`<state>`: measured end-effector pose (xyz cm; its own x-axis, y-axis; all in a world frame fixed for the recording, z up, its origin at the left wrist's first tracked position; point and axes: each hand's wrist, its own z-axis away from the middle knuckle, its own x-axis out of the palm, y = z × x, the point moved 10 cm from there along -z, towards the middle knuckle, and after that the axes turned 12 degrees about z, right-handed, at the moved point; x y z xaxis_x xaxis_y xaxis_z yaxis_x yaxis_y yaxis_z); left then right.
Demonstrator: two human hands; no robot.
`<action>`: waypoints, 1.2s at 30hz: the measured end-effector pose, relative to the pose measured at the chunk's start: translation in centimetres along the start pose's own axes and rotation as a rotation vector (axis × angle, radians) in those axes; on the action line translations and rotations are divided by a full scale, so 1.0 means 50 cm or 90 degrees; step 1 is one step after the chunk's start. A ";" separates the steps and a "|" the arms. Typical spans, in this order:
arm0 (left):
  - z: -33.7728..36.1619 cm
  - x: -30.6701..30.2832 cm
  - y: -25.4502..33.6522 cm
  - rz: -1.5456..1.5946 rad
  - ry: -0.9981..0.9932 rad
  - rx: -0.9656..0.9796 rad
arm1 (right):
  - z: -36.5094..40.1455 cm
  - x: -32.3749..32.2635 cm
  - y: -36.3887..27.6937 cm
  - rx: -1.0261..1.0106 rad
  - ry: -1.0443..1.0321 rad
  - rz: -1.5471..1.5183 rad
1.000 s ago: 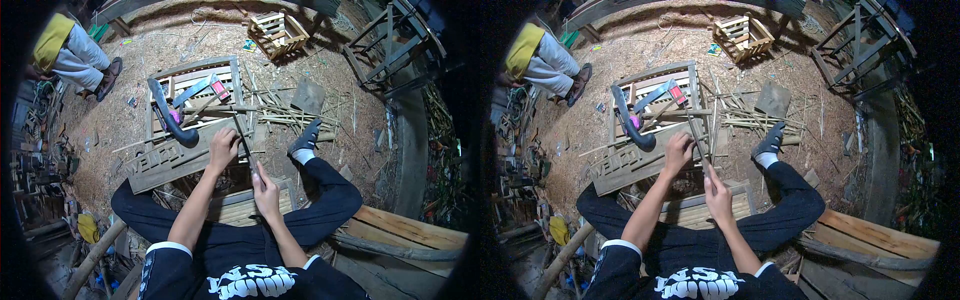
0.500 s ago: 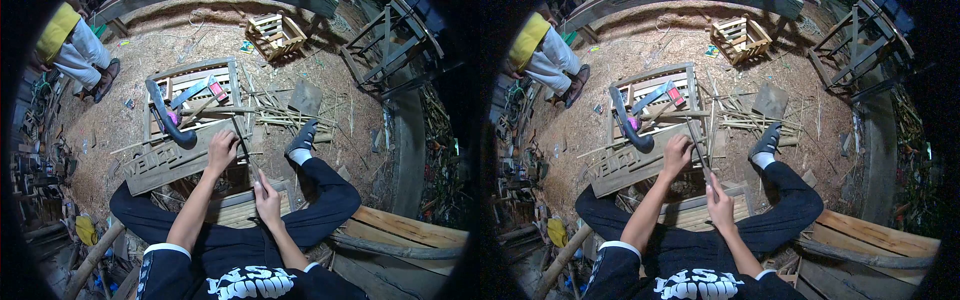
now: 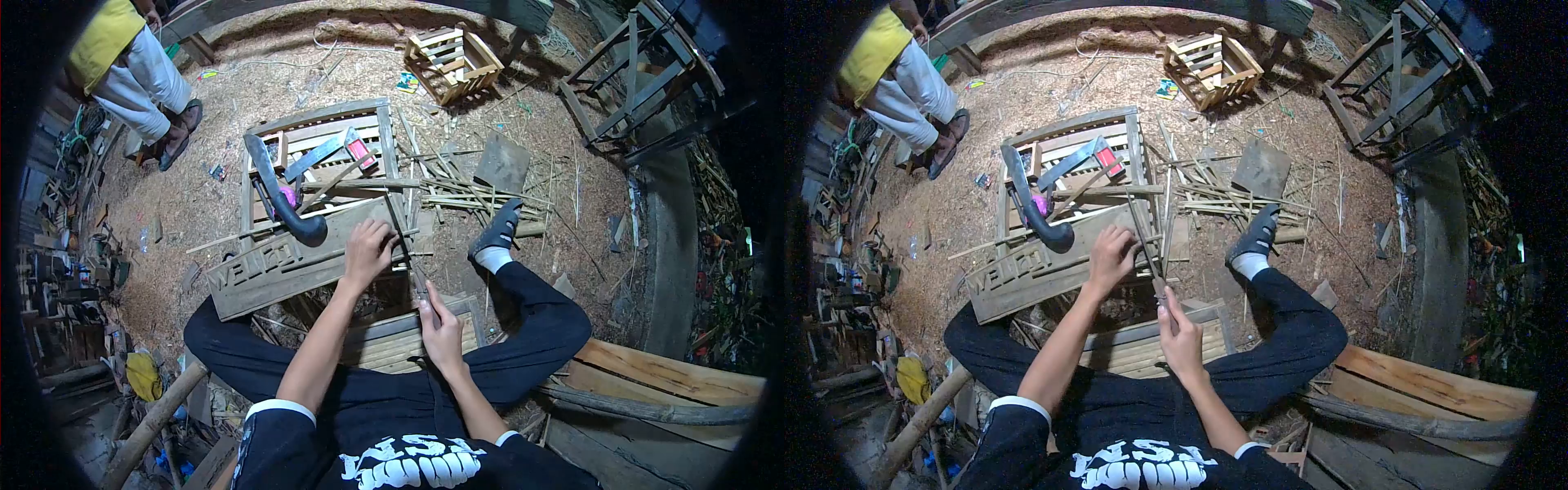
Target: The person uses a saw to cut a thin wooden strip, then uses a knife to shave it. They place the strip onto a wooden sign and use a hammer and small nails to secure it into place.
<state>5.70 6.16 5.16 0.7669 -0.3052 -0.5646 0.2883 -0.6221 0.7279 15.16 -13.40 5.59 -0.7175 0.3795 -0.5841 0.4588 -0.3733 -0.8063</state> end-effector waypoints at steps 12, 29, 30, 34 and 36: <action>0.003 -0.018 0.016 -0.035 0.039 0.026 | -0.009 -0.007 -0.019 -0.025 0.023 0.012; 0.010 -0.279 0.017 -0.069 0.184 -0.047 | -0.042 0.073 -0.179 -0.126 -0.026 -0.038; 0.015 -0.267 0.008 -0.052 0.183 -0.059 | -0.036 0.065 -0.183 -0.155 0.005 -0.039; 0.006 -0.196 0.014 -0.047 0.186 0.006 | -0.035 0.052 -0.121 -0.039 -0.023 0.004; -0.008 -0.151 0.012 -0.033 0.181 0.014 | -0.047 0.037 -0.100 -0.034 0.000 0.020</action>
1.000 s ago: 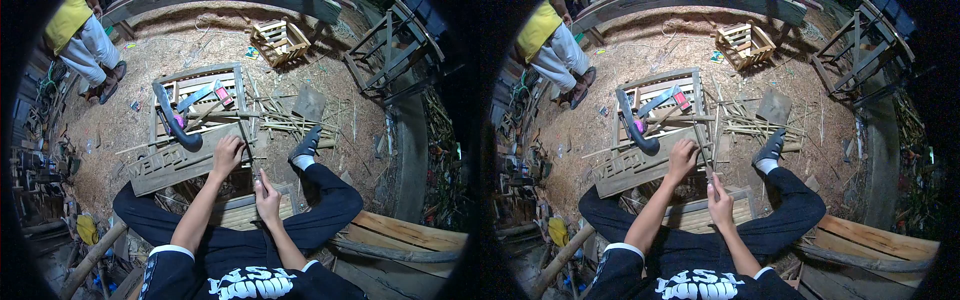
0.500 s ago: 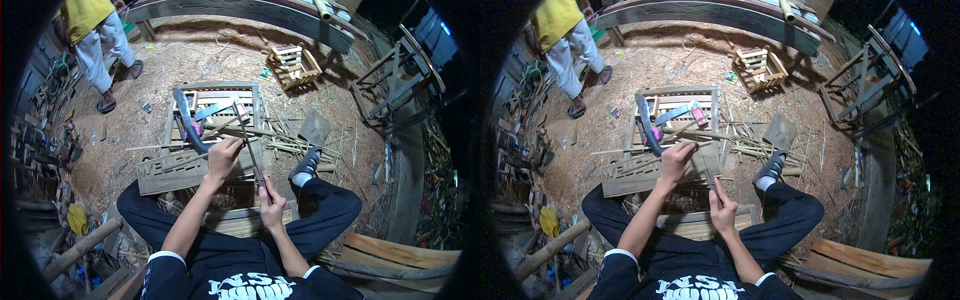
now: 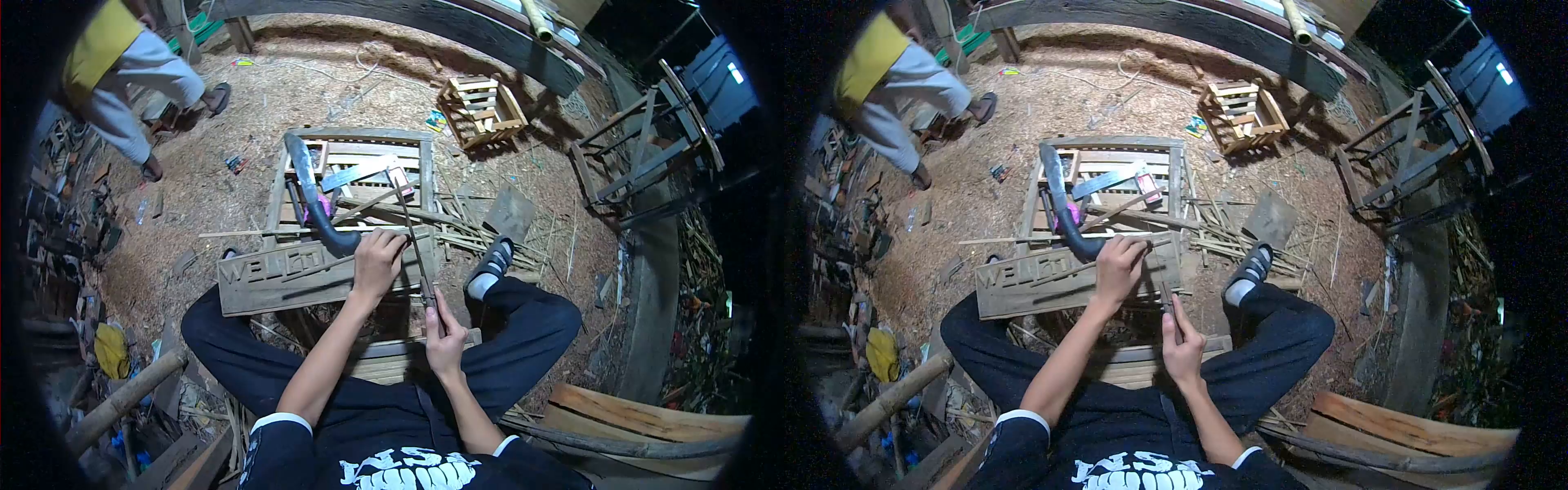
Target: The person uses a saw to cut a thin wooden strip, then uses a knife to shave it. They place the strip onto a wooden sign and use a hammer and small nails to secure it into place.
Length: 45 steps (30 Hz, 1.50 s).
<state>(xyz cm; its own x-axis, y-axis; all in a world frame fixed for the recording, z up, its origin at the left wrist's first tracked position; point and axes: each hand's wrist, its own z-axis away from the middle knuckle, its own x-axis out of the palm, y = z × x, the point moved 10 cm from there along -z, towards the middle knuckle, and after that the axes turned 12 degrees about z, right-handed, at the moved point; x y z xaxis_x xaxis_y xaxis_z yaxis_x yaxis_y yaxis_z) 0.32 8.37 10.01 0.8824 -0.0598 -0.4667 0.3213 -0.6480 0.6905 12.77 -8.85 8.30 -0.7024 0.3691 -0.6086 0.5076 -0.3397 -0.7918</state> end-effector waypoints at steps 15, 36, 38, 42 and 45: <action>0.024 0.157 -0.025 0.053 -0.102 -0.021 | -0.008 -0.032 0.108 0.020 0.010 -0.028; 0.014 0.155 -0.017 0.039 -0.099 -0.040 | -0.015 -0.010 0.137 0.046 -0.006 -0.073; 0.013 0.154 -0.020 0.020 -0.101 -0.047 | -0.019 -0.008 0.135 0.034 0.000 -0.095; 0.017 0.157 -0.023 0.004 -0.101 -0.045 | -0.025 -0.023 0.135 0.023 -0.004 -0.084; 0.015 0.157 -0.023 0.007 -0.089 -0.040 | -0.023 -0.022 0.127 0.004 0.002 -0.012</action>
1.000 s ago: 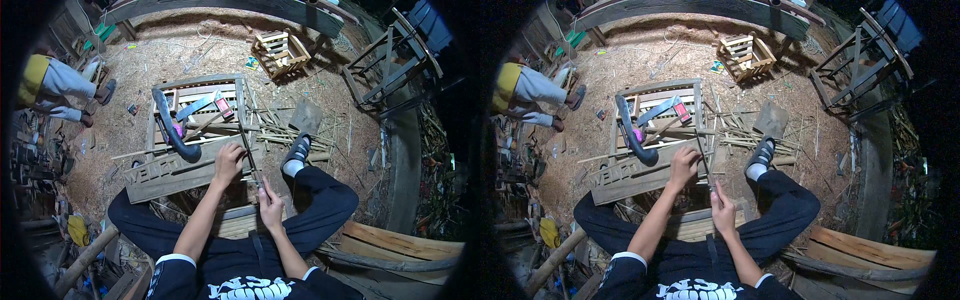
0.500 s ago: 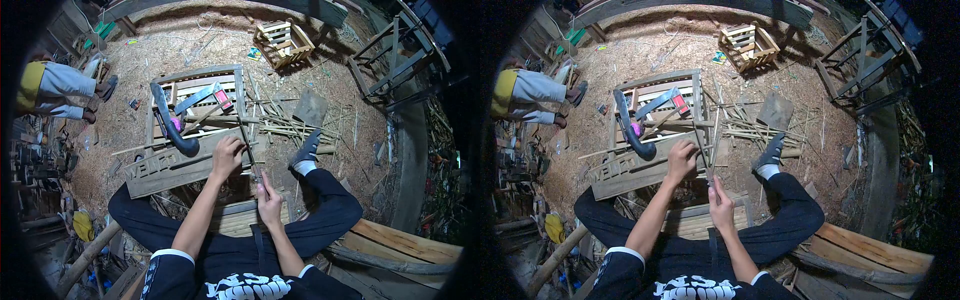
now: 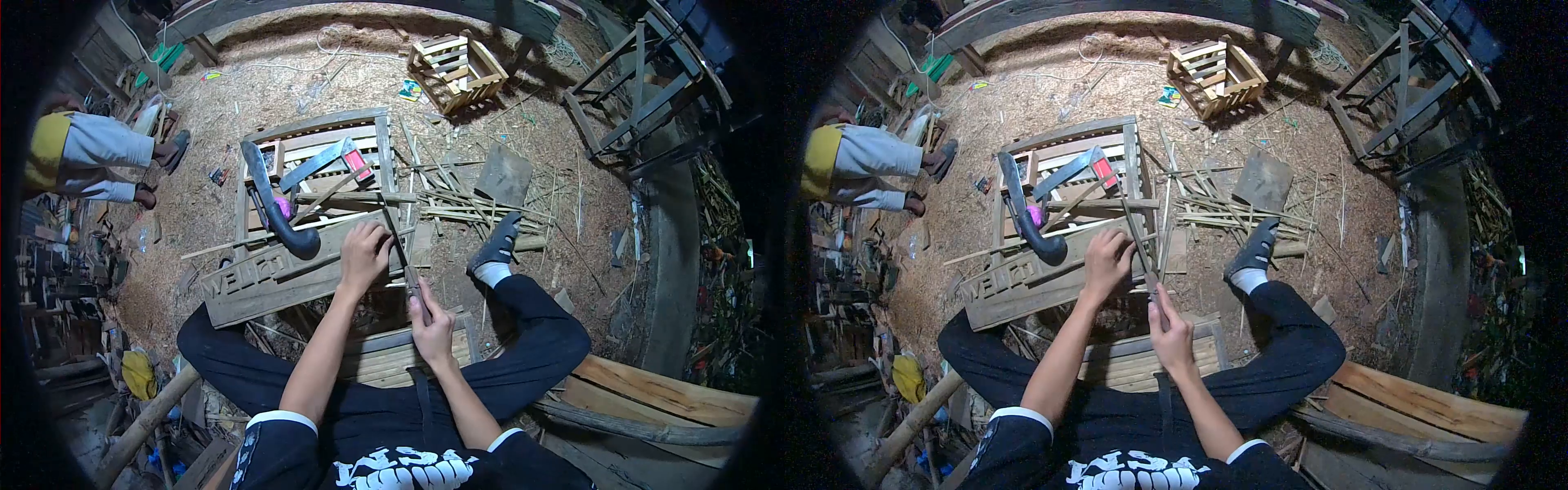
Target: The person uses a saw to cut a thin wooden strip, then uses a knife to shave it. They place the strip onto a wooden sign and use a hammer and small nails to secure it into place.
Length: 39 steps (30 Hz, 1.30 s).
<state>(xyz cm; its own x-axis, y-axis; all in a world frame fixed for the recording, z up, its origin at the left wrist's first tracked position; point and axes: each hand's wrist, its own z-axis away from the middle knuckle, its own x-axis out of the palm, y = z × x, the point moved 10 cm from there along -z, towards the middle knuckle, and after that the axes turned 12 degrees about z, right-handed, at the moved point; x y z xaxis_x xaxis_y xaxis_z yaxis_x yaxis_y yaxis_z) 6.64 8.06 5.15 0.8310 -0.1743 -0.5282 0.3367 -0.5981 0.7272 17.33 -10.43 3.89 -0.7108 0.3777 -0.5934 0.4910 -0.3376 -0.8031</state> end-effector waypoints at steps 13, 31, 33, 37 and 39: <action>0.027 -0.037 0.028 0.007 0.017 0.062 | 0.023 -0.109 -0.025 -0.036 0.103 -0.013; 0.035 -0.373 0.019 -0.072 0.089 0.141 | -0.273 0.161 -0.292 -0.402 0.047 0.357; 0.038 -0.383 0.000 -0.060 0.080 0.135 | -0.290 0.188 -0.301 -0.449 0.038 0.362; 0.050 -0.388 -0.030 -0.061 0.085 0.111 | -0.290 0.207 -0.325 -0.586 0.006 0.397; 0.050 -0.384 -0.032 -0.050 0.076 0.102 | -0.272 0.195 -0.345 -0.616 0.003 0.435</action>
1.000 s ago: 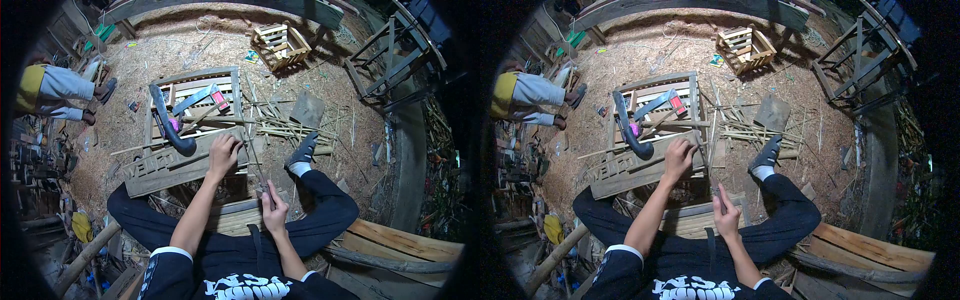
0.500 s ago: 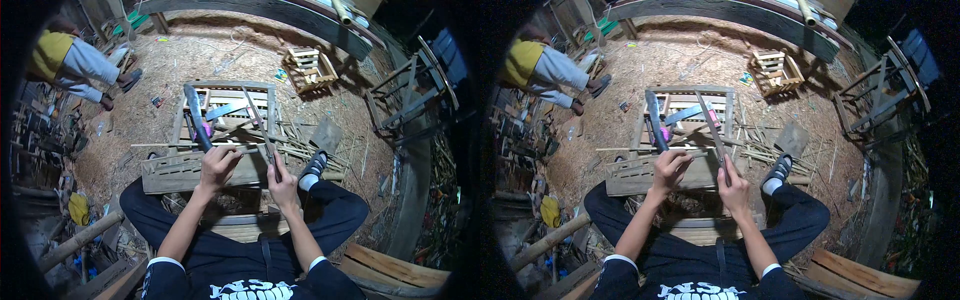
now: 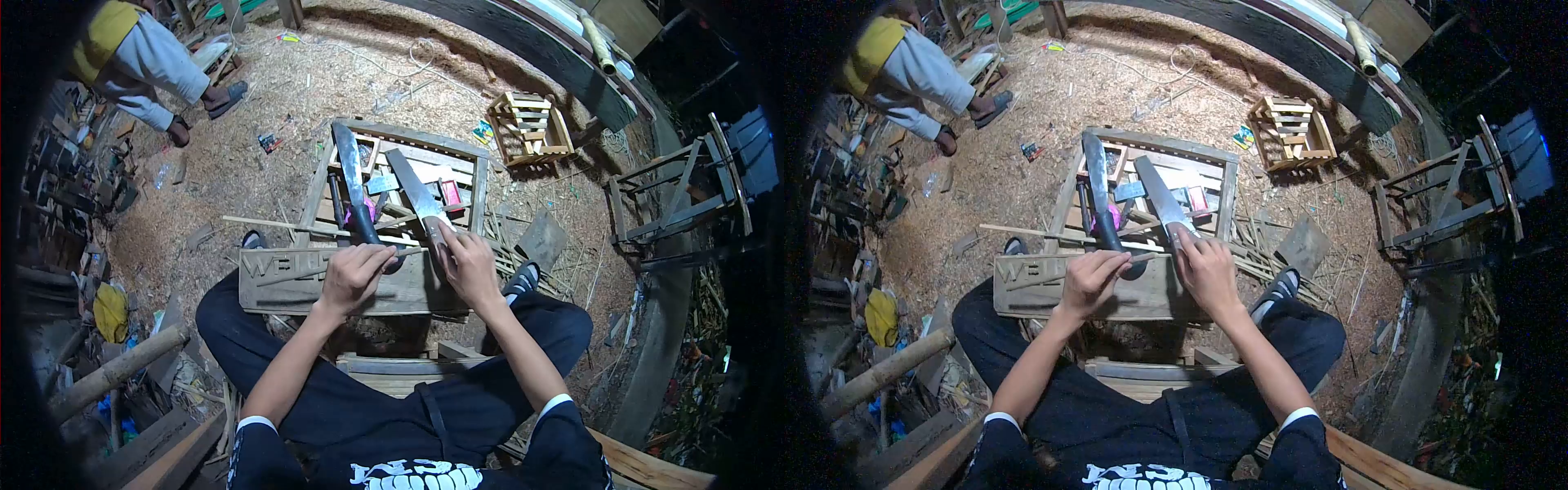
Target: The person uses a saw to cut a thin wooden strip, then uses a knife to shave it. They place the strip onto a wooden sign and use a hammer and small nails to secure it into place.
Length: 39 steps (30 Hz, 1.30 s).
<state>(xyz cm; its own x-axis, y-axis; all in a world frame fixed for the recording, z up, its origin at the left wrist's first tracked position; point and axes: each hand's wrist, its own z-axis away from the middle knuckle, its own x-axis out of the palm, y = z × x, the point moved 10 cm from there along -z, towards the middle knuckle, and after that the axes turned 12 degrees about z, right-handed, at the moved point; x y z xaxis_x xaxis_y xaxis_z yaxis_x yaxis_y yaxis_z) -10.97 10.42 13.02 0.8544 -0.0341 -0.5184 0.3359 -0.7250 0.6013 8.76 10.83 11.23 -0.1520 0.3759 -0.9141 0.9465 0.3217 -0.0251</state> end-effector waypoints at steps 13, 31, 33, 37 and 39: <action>0.015 -0.006 0.047 0.003 0.025 0.051 | -0.009 -0.087 -0.097 -0.123 0.054 -0.194; 0.008 -0.005 0.066 -0.083 -0.009 0.014 | 0.003 -0.079 -0.138 -0.144 0.030 -0.091; 0.007 0.001 0.059 -0.083 -0.028 -0.001 | 0.004 -0.071 -0.139 -0.144 0.028 -0.092; 0.015 0.016 0.042 -0.091 -0.081 -0.043 | 0.014 -0.044 -0.141 -0.144 -0.039 -0.113; 0.016 0.022 0.040 -0.092 -0.094 -0.052 | 0.018 -0.039 -0.141 -0.135 -0.057 -0.107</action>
<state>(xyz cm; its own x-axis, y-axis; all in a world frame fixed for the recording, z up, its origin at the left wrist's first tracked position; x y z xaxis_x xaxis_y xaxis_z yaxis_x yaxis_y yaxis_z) -9.66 8.38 13.17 0.7298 -0.0388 -0.6826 0.4867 -0.6717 0.5585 2.62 7.07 12.82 -0.2661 0.2264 -0.9370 0.8279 0.5515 -0.1019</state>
